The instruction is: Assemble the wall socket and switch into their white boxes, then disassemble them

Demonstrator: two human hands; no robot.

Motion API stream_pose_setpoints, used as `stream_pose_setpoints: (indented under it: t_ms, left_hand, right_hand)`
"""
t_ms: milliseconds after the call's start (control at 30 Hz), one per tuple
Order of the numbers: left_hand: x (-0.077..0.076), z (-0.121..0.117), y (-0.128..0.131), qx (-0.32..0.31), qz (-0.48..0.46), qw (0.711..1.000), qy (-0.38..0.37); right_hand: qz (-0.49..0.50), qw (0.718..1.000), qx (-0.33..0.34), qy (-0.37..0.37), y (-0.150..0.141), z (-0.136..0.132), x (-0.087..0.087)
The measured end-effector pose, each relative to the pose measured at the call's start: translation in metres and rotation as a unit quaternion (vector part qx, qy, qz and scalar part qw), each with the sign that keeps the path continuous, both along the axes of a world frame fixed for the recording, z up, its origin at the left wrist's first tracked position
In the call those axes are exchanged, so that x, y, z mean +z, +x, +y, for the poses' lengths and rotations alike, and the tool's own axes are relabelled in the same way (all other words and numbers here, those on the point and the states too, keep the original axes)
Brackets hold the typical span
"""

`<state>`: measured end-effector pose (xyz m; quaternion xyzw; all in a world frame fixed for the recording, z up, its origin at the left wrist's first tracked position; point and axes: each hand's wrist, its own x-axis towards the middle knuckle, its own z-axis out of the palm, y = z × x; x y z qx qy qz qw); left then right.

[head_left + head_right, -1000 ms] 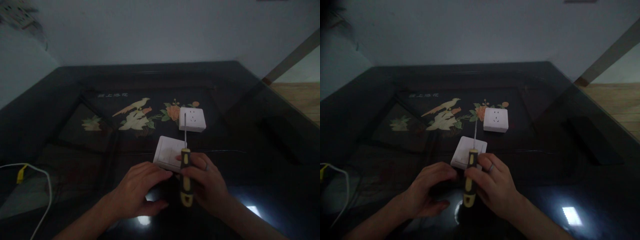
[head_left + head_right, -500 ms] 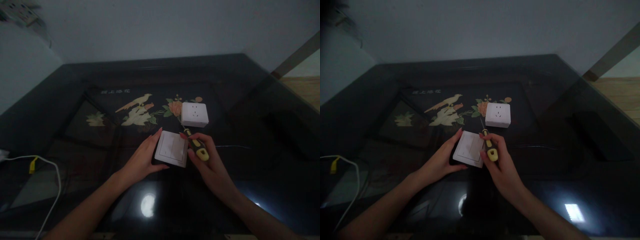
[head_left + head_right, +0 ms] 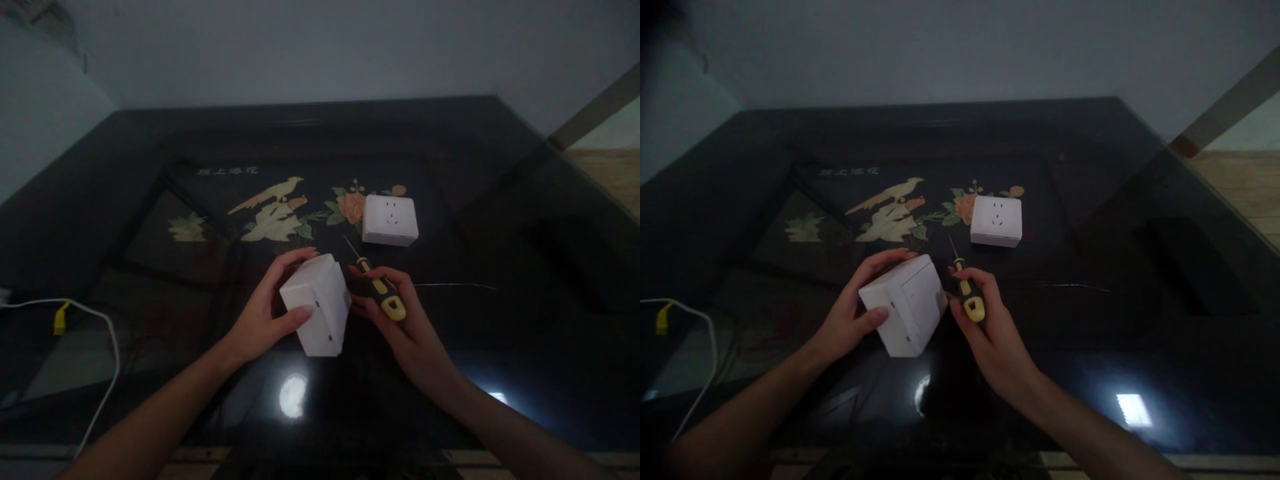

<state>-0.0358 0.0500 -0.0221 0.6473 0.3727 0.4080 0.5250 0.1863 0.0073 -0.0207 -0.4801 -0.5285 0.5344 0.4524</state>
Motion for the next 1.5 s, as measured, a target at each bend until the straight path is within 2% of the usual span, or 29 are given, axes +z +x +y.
stream_pose_setpoints:
  t_ms: [233, 500, 633, 767, 1000, 1200, 1367, 1500]
  left_hand:
    - [0.004, 0.000, 0.000, -0.008, 0.052, 0.996, 0.069]
    - [0.010, -0.005, 0.003, -0.036, 0.074, 0.992, 0.094]
    - [0.011, -0.010, 0.005, 0.024, 0.090, 0.989, 0.116]
    - [0.009, -0.011, 0.006, 0.065, 0.068, 0.991, 0.097]
    - [0.007, -0.008, 0.007, 0.039, 0.067, 0.993, 0.087]
    - [0.006, -0.009, 0.007, 0.007, 0.068, 0.995, 0.067]
    - [0.004, -0.012, 0.014, 0.019, 0.048, 0.997, 0.053]
    - [0.001, -0.015, 0.018, -0.003, 0.042, 0.998, 0.047]
  right_hand:
    - [-0.022, 0.999, 0.028, -0.022, -0.006, -0.003, -0.006]
    - [-0.038, 0.998, 0.041, -0.013, -0.004, 0.000, 0.002]
    - [-0.037, 0.998, 0.046, -0.014, -0.004, -0.001, 0.001]
    - [-0.037, 0.998, 0.049, -0.024, -0.003, -0.002, -0.004]
    - [-0.027, 0.998, 0.048, -0.030, -0.003, -0.003, -0.009]
    - [-0.050, 0.997, 0.039, -0.032, -0.001, -0.004, -0.004]
    - [-0.052, 0.999, -0.003, 0.012, 0.004, 0.002, 0.003]
    - [-0.047, 0.996, -0.048, 0.056, 0.011, 0.010, 0.006]
